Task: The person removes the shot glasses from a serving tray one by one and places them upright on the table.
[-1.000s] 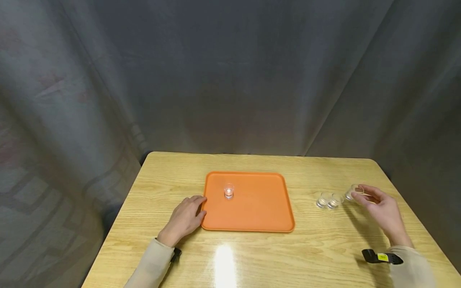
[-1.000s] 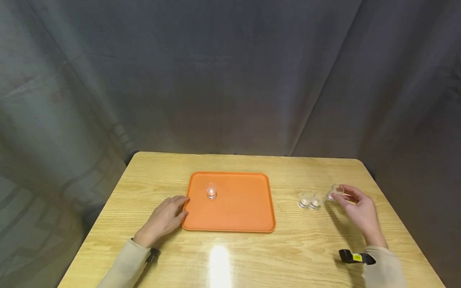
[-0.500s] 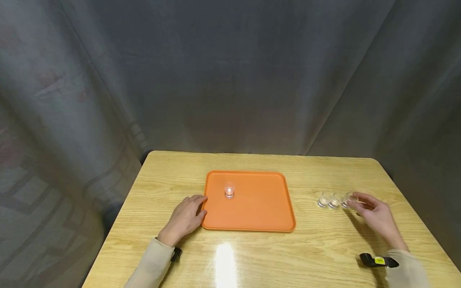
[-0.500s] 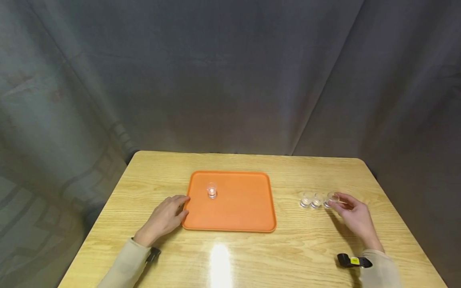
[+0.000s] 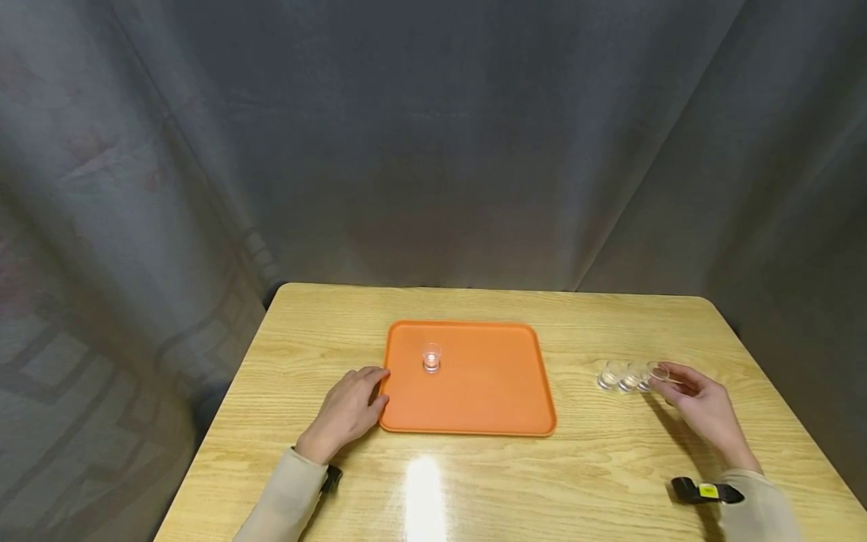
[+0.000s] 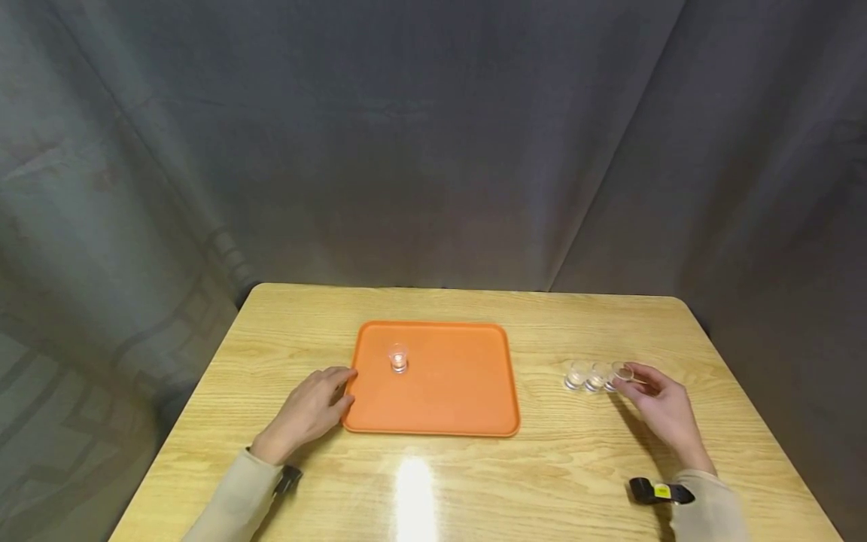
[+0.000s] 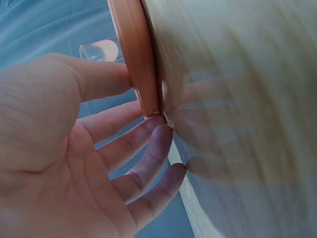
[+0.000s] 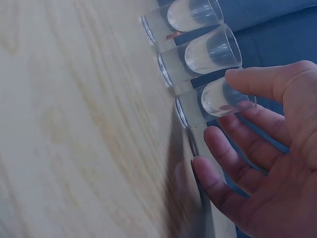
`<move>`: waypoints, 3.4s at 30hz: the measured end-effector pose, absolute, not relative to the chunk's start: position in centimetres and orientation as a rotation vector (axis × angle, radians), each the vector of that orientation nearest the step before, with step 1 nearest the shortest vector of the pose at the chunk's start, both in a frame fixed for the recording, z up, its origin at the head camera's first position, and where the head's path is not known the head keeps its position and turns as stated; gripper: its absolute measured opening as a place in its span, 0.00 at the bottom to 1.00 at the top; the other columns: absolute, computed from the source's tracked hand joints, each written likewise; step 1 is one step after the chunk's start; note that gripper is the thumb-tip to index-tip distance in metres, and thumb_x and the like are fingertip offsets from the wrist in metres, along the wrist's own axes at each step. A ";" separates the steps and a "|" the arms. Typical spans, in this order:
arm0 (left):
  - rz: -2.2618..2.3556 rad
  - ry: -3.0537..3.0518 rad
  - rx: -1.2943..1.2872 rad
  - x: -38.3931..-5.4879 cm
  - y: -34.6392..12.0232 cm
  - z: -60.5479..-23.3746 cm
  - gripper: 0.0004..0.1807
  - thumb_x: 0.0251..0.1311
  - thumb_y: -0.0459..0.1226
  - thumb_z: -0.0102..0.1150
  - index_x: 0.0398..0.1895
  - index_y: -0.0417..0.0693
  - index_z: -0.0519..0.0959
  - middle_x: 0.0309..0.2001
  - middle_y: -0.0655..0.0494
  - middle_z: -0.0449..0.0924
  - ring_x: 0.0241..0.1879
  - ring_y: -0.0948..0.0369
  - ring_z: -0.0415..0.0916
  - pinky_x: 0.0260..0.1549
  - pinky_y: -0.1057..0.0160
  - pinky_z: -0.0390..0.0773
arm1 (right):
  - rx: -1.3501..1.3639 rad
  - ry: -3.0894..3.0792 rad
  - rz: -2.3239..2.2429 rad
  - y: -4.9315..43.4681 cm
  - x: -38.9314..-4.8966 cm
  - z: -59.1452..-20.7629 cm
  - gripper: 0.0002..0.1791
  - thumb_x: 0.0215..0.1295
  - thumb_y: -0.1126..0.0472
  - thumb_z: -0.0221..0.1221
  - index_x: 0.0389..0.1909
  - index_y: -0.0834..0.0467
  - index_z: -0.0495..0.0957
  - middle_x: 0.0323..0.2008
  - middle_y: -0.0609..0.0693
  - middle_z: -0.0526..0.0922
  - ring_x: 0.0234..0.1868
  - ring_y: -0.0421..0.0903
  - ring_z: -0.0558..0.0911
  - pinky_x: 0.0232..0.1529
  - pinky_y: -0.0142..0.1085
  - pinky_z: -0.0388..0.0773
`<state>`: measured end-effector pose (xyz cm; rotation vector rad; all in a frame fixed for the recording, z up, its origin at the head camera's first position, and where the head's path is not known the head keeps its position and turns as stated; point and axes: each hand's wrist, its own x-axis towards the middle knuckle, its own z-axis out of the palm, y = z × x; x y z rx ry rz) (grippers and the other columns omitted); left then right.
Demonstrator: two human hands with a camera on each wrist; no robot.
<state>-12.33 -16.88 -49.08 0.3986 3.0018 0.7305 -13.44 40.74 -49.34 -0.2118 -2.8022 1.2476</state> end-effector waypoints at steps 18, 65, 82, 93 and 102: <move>0.728 3.020 0.395 -12.2 -16.7 -49.0 0.24 0.71 0.37 0.66 0.68 0.39 0.80 0.67 0.39 0.80 0.68 0.41 0.78 0.72 0.40 0.75 | -0.225 -2.867 1.229 41.4 -13.2 -49.2 0.40 0.75 0.44 0.66 0.74 0.69 0.70 0.46 0.20 0.71 0.40 0.10 0.70 0.37 0.15 0.76; 0.734 3.008 0.376 -12.1 -16.9 -49.7 0.25 0.72 0.38 0.66 0.69 0.39 0.79 0.68 0.40 0.80 0.69 0.41 0.77 0.74 0.40 0.72 | 0.193 -2.632 1.561 27.7 -15.0 -45.2 0.21 0.76 0.58 0.65 0.62 0.67 0.81 0.48 0.41 0.91 0.45 0.26 0.85 0.42 0.25 0.85; 0.741 3.010 0.378 -12.3 -16.9 -49.1 0.25 0.73 0.38 0.65 0.69 0.39 0.79 0.68 0.39 0.79 0.70 0.41 0.76 0.76 0.39 0.69 | 0.335 -2.667 1.726 19.6 -17.3 -47.1 0.20 0.73 0.60 0.67 0.60 0.68 0.82 0.55 0.62 0.89 0.47 0.42 0.86 0.44 0.31 0.85; 0.729 3.021 0.378 -12.2 -16.9 -49.5 0.25 0.72 0.38 0.66 0.69 0.40 0.80 0.67 0.40 0.80 0.69 0.41 0.77 0.72 0.40 0.74 | 0.414 -2.702 1.898 14.6 -18.1 -47.8 0.22 0.72 0.60 0.68 0.61 0.67 0.82 0.55 0.64 0.88 0.47 0.54 0.89 0.41 0.42 0.91; 0.730 3.030 0.386 -12.3 -16.8 -49.4 0.25 0.72 0.38 0.66 0.69 0.39 0.80 0.67 0.40 0.80 0.68 0.41 0.77 0.72 0.40 0.74 | 0.425 -2.738 1.834 12.3 -19.1 -48.1 0.21 0.69 0.60 0.69 0.60 0.64 0.83 0.53 0.58 0.90 0.47 0.47 0.89 0.43 0.31 0.85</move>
